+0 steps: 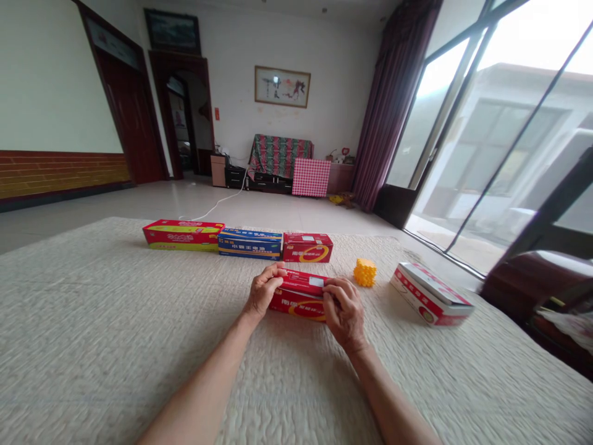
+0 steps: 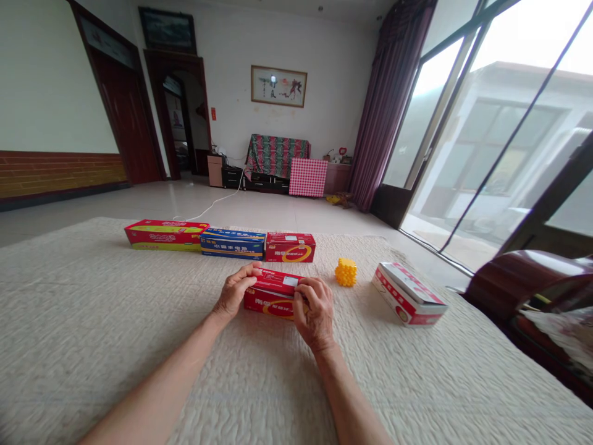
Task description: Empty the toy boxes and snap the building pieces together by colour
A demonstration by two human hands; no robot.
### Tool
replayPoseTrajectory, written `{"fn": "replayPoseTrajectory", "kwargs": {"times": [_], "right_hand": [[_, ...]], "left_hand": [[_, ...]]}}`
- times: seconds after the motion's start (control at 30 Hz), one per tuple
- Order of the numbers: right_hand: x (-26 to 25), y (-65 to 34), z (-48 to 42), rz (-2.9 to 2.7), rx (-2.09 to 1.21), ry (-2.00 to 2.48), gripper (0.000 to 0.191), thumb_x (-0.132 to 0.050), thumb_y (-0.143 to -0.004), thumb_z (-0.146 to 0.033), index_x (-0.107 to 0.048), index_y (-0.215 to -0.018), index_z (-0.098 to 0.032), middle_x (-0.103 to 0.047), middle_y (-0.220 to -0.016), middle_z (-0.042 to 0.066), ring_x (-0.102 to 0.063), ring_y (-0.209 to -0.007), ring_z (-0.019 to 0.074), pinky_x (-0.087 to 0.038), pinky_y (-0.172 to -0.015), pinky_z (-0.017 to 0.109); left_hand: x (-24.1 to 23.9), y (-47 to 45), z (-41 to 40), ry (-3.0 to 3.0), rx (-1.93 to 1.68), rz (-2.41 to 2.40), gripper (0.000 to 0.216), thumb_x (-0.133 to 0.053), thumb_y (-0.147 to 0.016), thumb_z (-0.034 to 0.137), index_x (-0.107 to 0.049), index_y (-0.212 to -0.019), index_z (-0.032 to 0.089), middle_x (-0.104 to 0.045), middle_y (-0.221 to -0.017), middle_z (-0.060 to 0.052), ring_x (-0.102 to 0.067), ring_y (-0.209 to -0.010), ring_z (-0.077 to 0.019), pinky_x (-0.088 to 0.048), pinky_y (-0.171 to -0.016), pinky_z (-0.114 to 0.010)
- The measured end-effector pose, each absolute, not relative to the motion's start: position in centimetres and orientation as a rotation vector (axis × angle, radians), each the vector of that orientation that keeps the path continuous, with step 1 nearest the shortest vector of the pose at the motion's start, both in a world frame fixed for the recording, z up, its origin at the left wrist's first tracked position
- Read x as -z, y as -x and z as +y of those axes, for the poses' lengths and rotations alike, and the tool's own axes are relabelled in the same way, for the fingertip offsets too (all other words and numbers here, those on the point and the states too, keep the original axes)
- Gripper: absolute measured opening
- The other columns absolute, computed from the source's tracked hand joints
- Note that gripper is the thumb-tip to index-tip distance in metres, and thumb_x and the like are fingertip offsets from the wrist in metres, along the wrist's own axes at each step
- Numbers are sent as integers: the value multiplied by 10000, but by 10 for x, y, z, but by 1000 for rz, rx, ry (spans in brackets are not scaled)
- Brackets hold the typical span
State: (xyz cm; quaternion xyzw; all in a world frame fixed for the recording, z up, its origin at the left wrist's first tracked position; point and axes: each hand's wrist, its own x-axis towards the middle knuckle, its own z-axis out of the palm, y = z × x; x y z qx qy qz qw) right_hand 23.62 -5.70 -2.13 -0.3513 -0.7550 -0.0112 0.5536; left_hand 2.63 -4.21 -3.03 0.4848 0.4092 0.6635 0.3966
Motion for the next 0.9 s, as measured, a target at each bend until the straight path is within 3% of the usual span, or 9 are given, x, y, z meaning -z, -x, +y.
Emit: {"fn": "replayPoseTrajectory", "kwargs": {"times": [0.43, 0.7, 0.9], "right_hand": [[23, -238, -57, -1783, 44, 801, 137, -510, -865, -189, -641, -834, -211, -648, -980, 61, -562, -1007, 225, -425, -913, 439], [27, -245, -61, -1837, 14, 763, 161, -554, -814, -174, -624, -955, -211, -584, -1131, 81, -506, -1115, 244, -421, -962, 455], [33, -244, -61, -1825, 43, 821, 230, -531, -801, -125, -595, -1000, -222, -553, -1183, 82, -463, -1190, 255, -405, -990, 472]], "left_hand": [[34, -27, -42, -1248, -1686, 1059, 153, -583, -683, 259, -692, -767, 190, -632, -1245, -45, -528, -1195, -265, -379, -1017, -377], [38, -27, -41, -1229, -1694, 1060, 149, -590, -685, 257, -694, -768, 189, -623, -1263, -39, -537, -1184, -265, -397, -1000, -374], [40, -26, -42, -1245, -1685, 1055, 149, -592, -715, 269, -692, -783, 182, -602, -1290, -54, -500, -1232, -276, -338, -1059, -393]]}}
